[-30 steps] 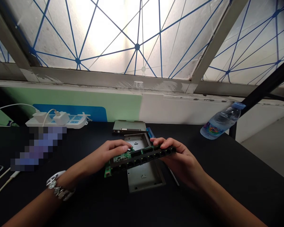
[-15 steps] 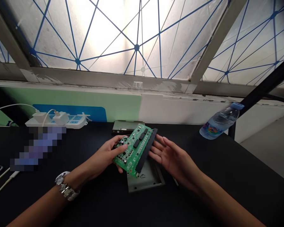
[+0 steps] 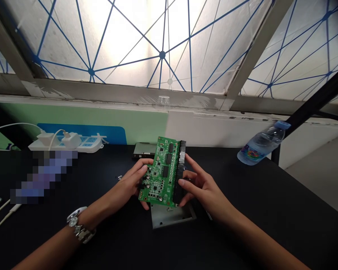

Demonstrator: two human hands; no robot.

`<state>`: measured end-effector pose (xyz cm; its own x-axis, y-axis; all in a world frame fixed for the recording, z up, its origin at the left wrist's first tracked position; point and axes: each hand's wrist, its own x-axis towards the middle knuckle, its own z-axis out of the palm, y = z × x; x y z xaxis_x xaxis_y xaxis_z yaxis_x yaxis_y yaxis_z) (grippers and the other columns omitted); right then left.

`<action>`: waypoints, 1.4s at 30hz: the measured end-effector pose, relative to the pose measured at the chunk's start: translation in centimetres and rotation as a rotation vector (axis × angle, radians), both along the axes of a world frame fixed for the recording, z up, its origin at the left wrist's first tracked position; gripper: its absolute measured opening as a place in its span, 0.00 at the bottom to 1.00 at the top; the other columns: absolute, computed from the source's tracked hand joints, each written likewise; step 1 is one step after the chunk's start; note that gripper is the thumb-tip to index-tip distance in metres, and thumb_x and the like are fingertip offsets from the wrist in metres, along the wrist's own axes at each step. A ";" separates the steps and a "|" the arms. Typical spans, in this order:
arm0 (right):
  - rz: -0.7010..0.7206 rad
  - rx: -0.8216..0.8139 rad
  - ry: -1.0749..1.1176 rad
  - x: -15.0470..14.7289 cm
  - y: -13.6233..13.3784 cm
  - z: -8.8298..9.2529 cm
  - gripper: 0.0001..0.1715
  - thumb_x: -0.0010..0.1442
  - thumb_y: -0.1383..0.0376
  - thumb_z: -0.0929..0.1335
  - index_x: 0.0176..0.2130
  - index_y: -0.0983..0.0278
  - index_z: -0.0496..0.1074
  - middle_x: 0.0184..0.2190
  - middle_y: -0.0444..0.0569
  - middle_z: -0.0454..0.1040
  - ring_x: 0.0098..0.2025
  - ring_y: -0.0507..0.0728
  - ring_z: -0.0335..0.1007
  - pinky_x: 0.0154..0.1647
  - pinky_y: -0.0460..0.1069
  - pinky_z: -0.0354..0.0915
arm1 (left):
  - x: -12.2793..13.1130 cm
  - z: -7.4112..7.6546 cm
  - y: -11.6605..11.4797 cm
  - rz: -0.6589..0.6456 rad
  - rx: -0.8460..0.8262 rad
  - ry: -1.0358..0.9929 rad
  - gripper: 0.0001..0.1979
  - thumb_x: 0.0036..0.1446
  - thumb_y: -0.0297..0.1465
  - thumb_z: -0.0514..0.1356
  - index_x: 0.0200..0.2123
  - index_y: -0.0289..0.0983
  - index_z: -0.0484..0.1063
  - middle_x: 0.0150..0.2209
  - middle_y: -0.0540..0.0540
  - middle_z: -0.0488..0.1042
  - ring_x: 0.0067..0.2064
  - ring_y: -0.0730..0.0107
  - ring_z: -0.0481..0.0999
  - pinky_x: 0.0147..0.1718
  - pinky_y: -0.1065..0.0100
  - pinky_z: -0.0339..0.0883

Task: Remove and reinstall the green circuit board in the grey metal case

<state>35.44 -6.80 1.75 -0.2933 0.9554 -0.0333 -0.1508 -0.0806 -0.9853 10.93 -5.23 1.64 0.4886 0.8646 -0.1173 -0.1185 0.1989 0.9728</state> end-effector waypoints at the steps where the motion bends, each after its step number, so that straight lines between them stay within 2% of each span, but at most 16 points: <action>1: -0.002 0.007 0.000 0.0 0.0 0.0 0.57 0.62 0.62 0.75 0.76 0.47 0.44 0.39 0.46 0.74 0.36 0.56 0.74 0.29 0.52 0.82 | -0.1 0.0 0.1 0.003 0.003 -0.002 0.23 0.70 0.50 0.54 0.61 0.45 0.63 0.44 0.42 0.74 0.37 0.59 0.80 0.23 0.65 0.80; 6: -0.034 0.038 0.016 0.1 0.2 -0.2 0.51 0.62 0.62 0.75 0.74 0.49 0.52 0.36 0.46 0.75 0.35 0.56 0.73 0.28 0.51 0.81 | -0.1 0.3 -0.1 -0.002 -0.018 -0.063 0.24 0.71 0.46 0.54 0.64 0.45 0.64 0.50 0.38 0.75 0.42 0.54 0.81 0.23 0.64 0.81; 9: -0.033 0.036 -0.013 0.0 0.2 -0.2 0.48 0.63 0.62 0.75 0.74 0.51 0.54 0.37 0.46 0.78 0.33 0.55 0.73 0.27 0.50 0.80 | 0.1 0.3 -0.4 -0.042 -0.033 -0.120 0.25 0.70 0.43 0.56 0.67 0.46 0.62 0.55 0.37 0.74 0.42 0.55 0.81 0.25 0.63 0.82; 14: -0.025 0.047 -0.043 -0.3 0.0 -0.2 0.49 0.62 0.60 0.76 0.74 0.52 0.54 0.45 0.49 0.79 0.37 0.56 0.75 0.27 0.50 0.79 | 0.5 0.4 -1.1 -0.092 0.116 -0.100 0.25 0.68 0.41 0.60 0.67 0.52 0.65 0.62 0.40 0.69 0.45 0.55 0.81 0.27 0.65 0.82; 20: 0.007 0.038 -0.034 -0.9 -0.8 0.6 0.43 0.61 0.58 0.76 0.70 0.52 0.62 0.49 0.52 0.80 0.41 0.59 0.78 0.33 0.51 0.78 | 1.1 1.4 -2.4 -0.136 0.221 0.034 0.25 0.68 0.39 0.60 0.67 0.56 0.66 0.59 0.41 0.68 0.39 0.65 0.79 0.29 0.67 0.80; 24: 0.041 0.064 -0.054 -1.3 -1.5 1.6 0.33 0.57 0.60 0.78 0.61 0.54 0.74 0.41 0.48 0.82 0.32 0.55 0.76 0.30 0.48 0.73 | 1.5 1.0 -3.0 -0.163 0.273 0.135 0.25 0.69 0.41 0.59 0.68 0.58 0.65 0.55 0.42 0.65 0.35 0.71 0.72 0.27 0.70 0.77; 27: 0.075 0.073 -0.046 -1.2 -1.5 1.7 0.27 0.53 0.64 0.79 0.53 0.57 0.79 0.36 0.47 0.81 0.30 0.54 0.75 0.31 0.48 0.72 | 1.6 0.6 -3.2 -0.168 0.313 0.140 0.24 0.70 0.41 0.57 0.68 0.58 0.64 0.54 0.43 0.64 0.36 0.70 0.71 0.26 0.71 0.75; 31: 0.083 0.057 -0.049 -0.8 -1.4 1.5 0.21 0.55 0.67 0.77 0.50 0.60 0.79 0.46 0.50 0.80 0.34 0.54 0.77 0.34 0.48 0.73 | 1.7 0.5 -3.2 -0.111 0.342 0.098 0.24 0.70 0.41 0.58 0.67 0.54 0.63 0.50 0.43 0.66 0.41 0.66 0.72 0.28 0.70 0.74; 34: 0.076 0.063 -0.053 -0.9 -1.4 1.5 0.22 0.57 0.66 0.76 0.52 0.59 0.78 0.48 0.51 0.80 0.38 0.55 0.78 0.36 0.48 0.73 | 1.7 0.5 -2.8 -0.066 0.337 0.113 0.24 0.69 0.44 0.58 0.66 0.51 0.62 0.49 0.43 0.69 0.45 0.61 0.73 0.33 0.67 0.75; 36: 0.070 0.051 -0.050 -1.0 -1.4 1.7 0.26 0.58 0.65 0.76 0.55 0.58 0.76 0.49 0.51 0.80 0.39 0.56 0.78 0.36 0.48 0.73 | 1.5 0.2 -2.4 -0.016 0.383 0.181 0.21 0.71 0.44 0.56 0.64 0.50 0.64 0.54 0.43 0.70 0.52 0.58 0.73 0.44 0.61 0.75; 38: 0.058 0.025 -0.054 -1.0 -1.4 1.8 0.30 0.57 0.64 0.76 0.58 0.58 0.74 0.49 0.52 0.79 0.40 0.57 0.79 0.35 0.49 0.73 | 1.3 -0.1 -2.0 0.024 0.480 0.305 0.18 0.73 0.42 0.53 0.62 0.49 0.66 0.58 0.43 0.68 0.58 0.56 0.70 0.54 0.57 0.69; 40: 0.045 0.000 -0.070 -0.9 -1.3 1.7 0.34 0.56 0.64 0.77 0.60 0.58 0.73 0.49 0.53 0.79 0.41 0.58 0.79 0.34 0.49 0.73 | 1.0 -0.5 -1.6 0.006 0.587 0.451 0.14 0.73 0.39 0.53 0.57 0.46 0.70 0.56 0.43 0.70 0.55 0.58 0.71 0.53 0.57 0.66; 42: 0.029 -0.008 -0.086 -0.6 -1.1 1.5 0.36 0.57 0.63 0.76 0.63 0.58 0.71 0.49 0.54 0.79 0.40 0.58 0.79 0.32 0.49 0.73 | 0.8 -0.8 -1.5 -0.064 0.656 0.568 0.11 0.72 0.36 0.53 0.50 0.42 0.73 0.48 0.44 0.74 0.47 0.61 0.75 0.44 0.61 0.68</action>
